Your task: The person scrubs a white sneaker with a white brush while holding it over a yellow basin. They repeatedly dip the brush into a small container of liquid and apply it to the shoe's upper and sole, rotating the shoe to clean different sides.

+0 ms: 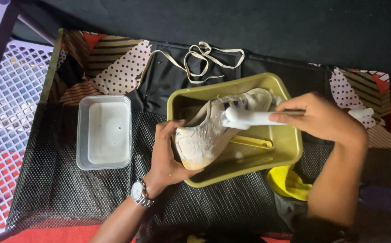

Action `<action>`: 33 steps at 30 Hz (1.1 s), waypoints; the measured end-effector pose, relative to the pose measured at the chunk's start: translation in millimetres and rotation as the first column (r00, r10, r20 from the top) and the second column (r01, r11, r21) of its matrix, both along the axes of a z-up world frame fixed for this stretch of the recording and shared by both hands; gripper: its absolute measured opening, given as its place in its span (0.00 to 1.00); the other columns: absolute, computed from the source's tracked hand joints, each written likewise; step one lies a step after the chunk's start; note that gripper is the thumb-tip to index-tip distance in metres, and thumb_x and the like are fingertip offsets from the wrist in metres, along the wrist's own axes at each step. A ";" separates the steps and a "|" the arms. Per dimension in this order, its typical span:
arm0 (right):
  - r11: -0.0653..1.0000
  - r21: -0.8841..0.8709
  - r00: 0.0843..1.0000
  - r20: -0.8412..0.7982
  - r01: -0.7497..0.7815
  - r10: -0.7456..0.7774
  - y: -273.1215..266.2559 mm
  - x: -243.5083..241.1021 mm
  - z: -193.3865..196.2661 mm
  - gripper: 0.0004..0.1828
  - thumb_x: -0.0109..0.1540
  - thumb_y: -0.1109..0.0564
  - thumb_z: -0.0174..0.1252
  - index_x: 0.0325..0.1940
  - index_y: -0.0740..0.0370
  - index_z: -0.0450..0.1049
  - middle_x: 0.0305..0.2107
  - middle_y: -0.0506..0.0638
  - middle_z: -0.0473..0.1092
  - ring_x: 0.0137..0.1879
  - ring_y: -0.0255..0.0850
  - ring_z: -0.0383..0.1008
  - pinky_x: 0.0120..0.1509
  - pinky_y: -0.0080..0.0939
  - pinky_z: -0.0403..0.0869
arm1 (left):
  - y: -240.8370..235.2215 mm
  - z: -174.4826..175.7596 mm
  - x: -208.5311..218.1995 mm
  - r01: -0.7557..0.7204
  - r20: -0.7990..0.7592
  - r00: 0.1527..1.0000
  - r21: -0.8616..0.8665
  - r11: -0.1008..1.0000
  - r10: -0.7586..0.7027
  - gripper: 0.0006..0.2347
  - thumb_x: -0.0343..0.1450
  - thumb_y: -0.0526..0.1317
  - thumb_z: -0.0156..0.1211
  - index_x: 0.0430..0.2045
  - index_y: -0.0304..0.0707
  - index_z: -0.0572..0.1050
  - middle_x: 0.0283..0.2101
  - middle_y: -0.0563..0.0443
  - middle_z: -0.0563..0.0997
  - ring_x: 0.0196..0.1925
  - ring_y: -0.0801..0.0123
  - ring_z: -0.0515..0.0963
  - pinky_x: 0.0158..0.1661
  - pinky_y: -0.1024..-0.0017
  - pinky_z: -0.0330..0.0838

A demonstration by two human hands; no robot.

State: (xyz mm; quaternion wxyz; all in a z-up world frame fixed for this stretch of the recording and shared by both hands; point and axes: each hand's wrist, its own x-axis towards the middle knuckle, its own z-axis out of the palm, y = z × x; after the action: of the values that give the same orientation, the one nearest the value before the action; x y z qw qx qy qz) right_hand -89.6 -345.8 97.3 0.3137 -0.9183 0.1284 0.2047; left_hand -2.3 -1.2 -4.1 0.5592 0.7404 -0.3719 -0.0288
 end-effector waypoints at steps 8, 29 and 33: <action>0.979 -0.100 0.981 -0.055 0.180 -0.186 15.5 -3.2 23.2 0.13 0.63 0.52 0.59 0.42 0.62 0.84 0.11 0.52 0.71 0.12 0.35 0.52 0.17 0.35 0.50 | -1.7 -4.1 1.1 0.006 0.026 1.000 -0.025 1.000 -0.005 0.47 0.48 0.44 0.84 0.60 0.33 0.60 0.52 0.43 0.67 0.53 0.56 0.72 0.55 0.63 0.73; 0.962 -0.144 0.964 -0.098 0.232 -0.248 24.6 -4.7 23.3 0.13 0.67 0.54 0.54 0.43 0.63 0.82 0.09 0.52 0.67 0.11 0.35 0.53 0.14 0.34 0.53 | 1.9 -5.2 0.6 0.017 0.000 1.000 0.005 1.000 -0.017 0.46 0.46 0.44 0.84 0.58 0.35 0.61 0.52 0.43 0.67 0.54 0.56 0.72 0.55 0.63 0.72; 0.996 0.056 0.997 -0.042 0.067 -0.065 21.0 -10.3 9.0 0.09 0.60 0.57 0.61 0.34 0.62 0.86 0.09 0.49 0.72 0.11 0.33 0.55 0.14 0.33 0.53 | 2.9 -5.7 1.2 0.010 0.014 1.000 0.028 1.000 -0.010 0.46 0.45 0.45 0.84 0.58 0.36 0.61 0.53 0.43 0.68 0.54 0.55 0.72 0.55 0.62 0.72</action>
State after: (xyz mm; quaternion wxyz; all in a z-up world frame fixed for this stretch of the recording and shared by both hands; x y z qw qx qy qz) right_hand -99.8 -324.9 106.3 0.3438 -0.8999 0.1591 0.2161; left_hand -1.0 1.7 -9.8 0.5463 0.7463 -0.3789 -0.0316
